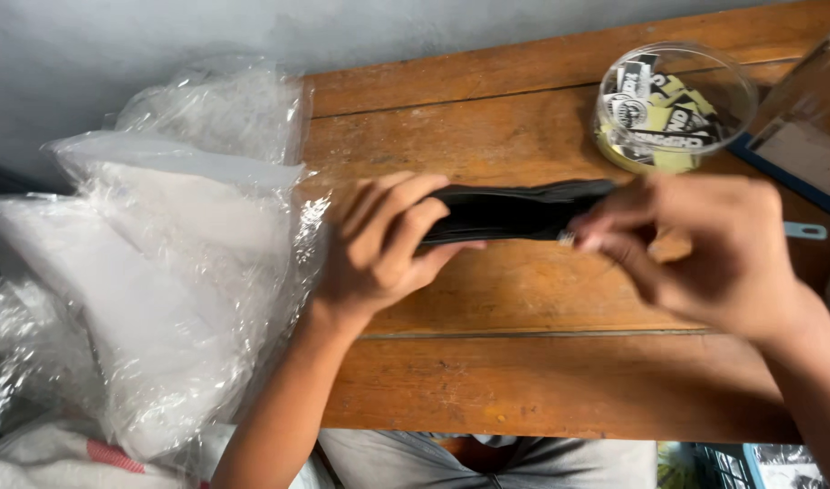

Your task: The person attaches a strap to a black pouch using a metal clasp. They then attach a decorative keychain to the pouch's zipper. Finally, they use a brush to clean the pouch and a feather duster to clean the table surface.

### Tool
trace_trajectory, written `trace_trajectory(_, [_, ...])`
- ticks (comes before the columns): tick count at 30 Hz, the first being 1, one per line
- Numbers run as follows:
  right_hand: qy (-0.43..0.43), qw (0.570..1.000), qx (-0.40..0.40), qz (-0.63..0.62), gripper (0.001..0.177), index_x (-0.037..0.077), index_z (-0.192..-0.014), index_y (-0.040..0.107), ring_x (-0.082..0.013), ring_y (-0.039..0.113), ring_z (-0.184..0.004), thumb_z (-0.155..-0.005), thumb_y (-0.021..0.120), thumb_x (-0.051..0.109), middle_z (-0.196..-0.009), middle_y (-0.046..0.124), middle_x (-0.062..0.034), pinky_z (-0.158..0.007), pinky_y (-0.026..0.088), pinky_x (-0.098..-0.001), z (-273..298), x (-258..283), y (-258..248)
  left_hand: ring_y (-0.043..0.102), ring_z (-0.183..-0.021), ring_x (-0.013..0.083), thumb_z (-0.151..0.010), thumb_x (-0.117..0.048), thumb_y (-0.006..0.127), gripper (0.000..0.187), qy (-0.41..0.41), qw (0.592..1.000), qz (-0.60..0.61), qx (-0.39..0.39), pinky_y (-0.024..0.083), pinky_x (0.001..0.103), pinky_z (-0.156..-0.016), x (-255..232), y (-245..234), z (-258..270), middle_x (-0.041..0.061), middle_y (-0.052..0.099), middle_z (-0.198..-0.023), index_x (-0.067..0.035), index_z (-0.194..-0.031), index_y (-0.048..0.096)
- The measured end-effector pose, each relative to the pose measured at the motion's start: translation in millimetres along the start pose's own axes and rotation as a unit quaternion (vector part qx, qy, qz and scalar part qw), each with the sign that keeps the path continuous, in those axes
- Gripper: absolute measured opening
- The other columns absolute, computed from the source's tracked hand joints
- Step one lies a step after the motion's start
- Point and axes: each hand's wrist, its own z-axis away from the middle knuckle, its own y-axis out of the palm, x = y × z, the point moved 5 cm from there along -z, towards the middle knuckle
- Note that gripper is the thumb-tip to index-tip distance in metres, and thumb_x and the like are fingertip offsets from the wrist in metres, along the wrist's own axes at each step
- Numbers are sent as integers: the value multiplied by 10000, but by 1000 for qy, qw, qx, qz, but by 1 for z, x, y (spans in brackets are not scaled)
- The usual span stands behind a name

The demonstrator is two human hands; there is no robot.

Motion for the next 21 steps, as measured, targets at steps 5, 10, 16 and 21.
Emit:
trace_trajectory(5, [-109,984,44,134,128,98,-993,736,-182,624,-651,-981,701,-25,-860,720,12,-602,494,-323,6,-1,32,628,-1263,460,-1066,73,677,314,-37,977,205,40,567,536,-1130,-16,15,7,284,532,-1395,62,-1299,466])
trace_trajectory(10, [-112,979,59,159,155,59,-1139,754,-195,627,-696,-1000,723,-2,-850,718,-3,-670,512,-333,8,-21,34,651,-1269,418,-980,31,878,514,-58,977,203,26,576,461,-1143,-16,21,16,292,551,-1381,64,-1271,455])
trace_trajectory(16, [-116,958,57,256,125,36,-1144,743,-250,591,-667,-1030,770,78,-815,647,-51,-607,502,-396,22,-22,50,689,-1256,423,-991,72,887,532,-36,976,216,-4,606,445,-1115,-24,19,18,290,566,-1372,43,-1279,441])
trace_trajectory(21, [-76,961,7,267,137,64,-1171,794,-223,670,-787,-1059,804,-13,-1040,758,-80,-671,518,-340,27,-24,42,696,-1245,425,-955,-87,966,495,-18,982,189,7,607,429,-1089,-23,10,8,257,609,-1334,54,-1201,560])
